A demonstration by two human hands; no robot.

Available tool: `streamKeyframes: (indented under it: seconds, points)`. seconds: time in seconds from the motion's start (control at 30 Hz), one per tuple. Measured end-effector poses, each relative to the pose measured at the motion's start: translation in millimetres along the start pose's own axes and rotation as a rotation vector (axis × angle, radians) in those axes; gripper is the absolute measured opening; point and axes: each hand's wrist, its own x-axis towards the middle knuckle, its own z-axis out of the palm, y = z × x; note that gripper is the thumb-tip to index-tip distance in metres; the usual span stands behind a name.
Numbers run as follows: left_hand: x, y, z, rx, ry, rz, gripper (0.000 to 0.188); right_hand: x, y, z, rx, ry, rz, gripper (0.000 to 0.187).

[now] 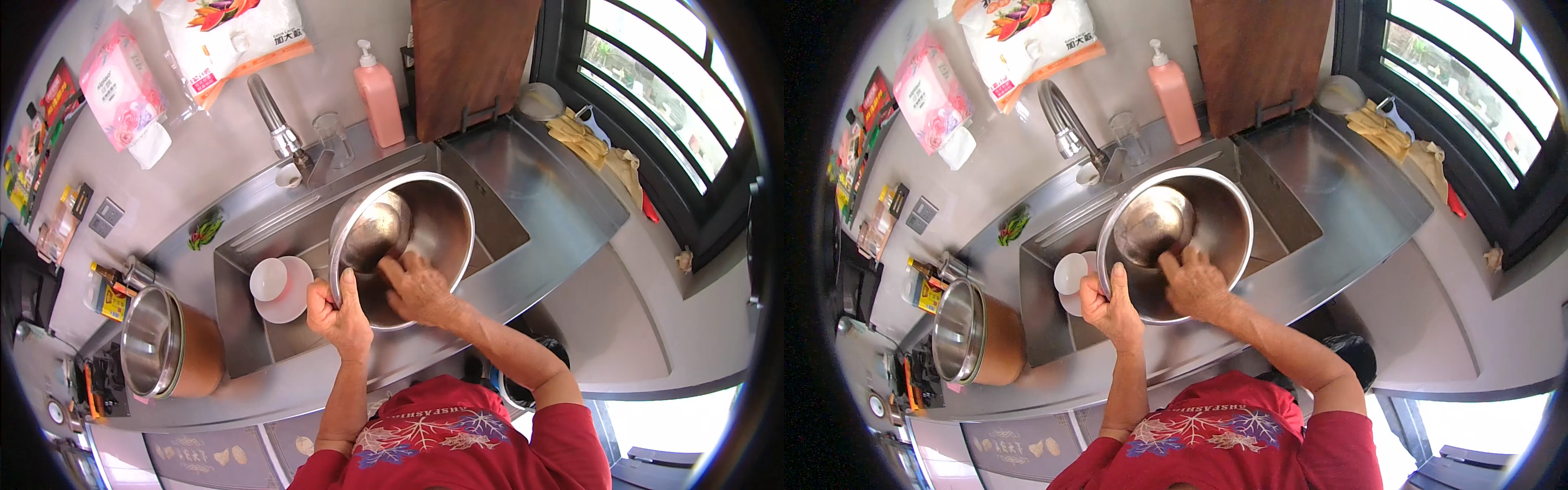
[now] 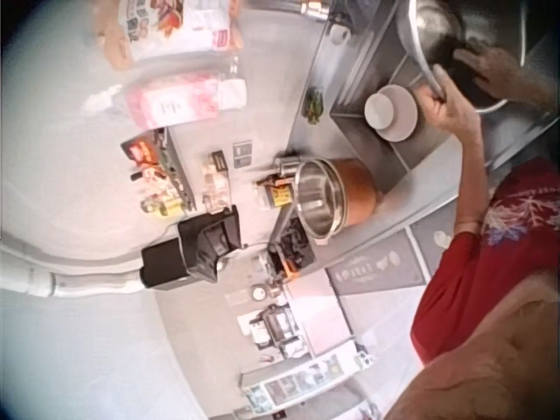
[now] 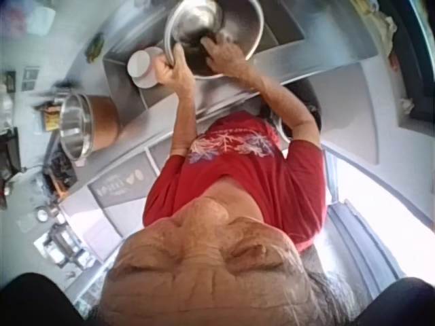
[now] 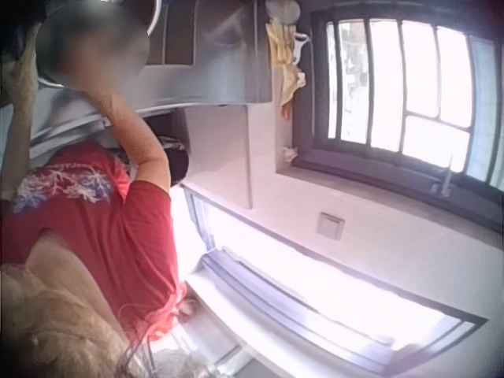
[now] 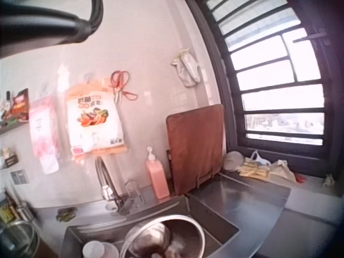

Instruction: The person wipes the exterior of a refrigerator door with a cloth while sitting on the floor, then moves to the kitchen sink area to wipe the countertop and window sill. The person then wipes a plastic bowl, a metal pot, and a metal bowl with the cloth.

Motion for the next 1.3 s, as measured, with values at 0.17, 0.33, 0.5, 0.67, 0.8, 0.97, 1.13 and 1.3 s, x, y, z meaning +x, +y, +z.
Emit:
streamKeyframes:
  seconds: [0.17,0.33,0.5,0.67,0.8,0.97,1.13,1.3]
  points:
    - [-3.1,9.1,4.8,-0.187,0.025,-0.259,0.036,21.5,-30.8,-4.8,1.024,0.001,-0.049,0.051]
    - [-4.0,10.8,-5.4,0.002,-0.026,-0.093,0.036,59.9,-12.0,-8.5,0.063,0.594,-0.152,0.047]
    - [-3.6,4.9,-6.1,-0.003,0.024,-0.083,0.037,32.1,-1.5,-8.1,-0.334,0.447,0.051,0.031]
    - [-3.7,-6.4,-6.2,-0.116,-0.001,-0.177,0.035,3.3,-13.5,5.4,0.478,-0.016,-0.064,0.034]
    - [-0.9,-2.4,-5.4,-0.222,0.008,-0.306,0.033,-7.0,-36.7,-17.7,0.891,0.161,-0.124,0.038]
    - [-3.1,10.3,3.3,-0.259,-0.037,-0.344,0.034,11.5,-45.9,-38.9,0.362,0.517,-0.443,0.046]
    - [-2.9,3.3,-6.5,-0.149,-0.19,-0.271,0.038,40.5,-25.4,-61.8,-0.108,0.784,-0.44,0.041]
    - [1.3,3.8,-6.7,-0.188,-0.079,-0.293,0.039,35.9,8.2,-66.1,-0.084,0.854,0.019,0.04]
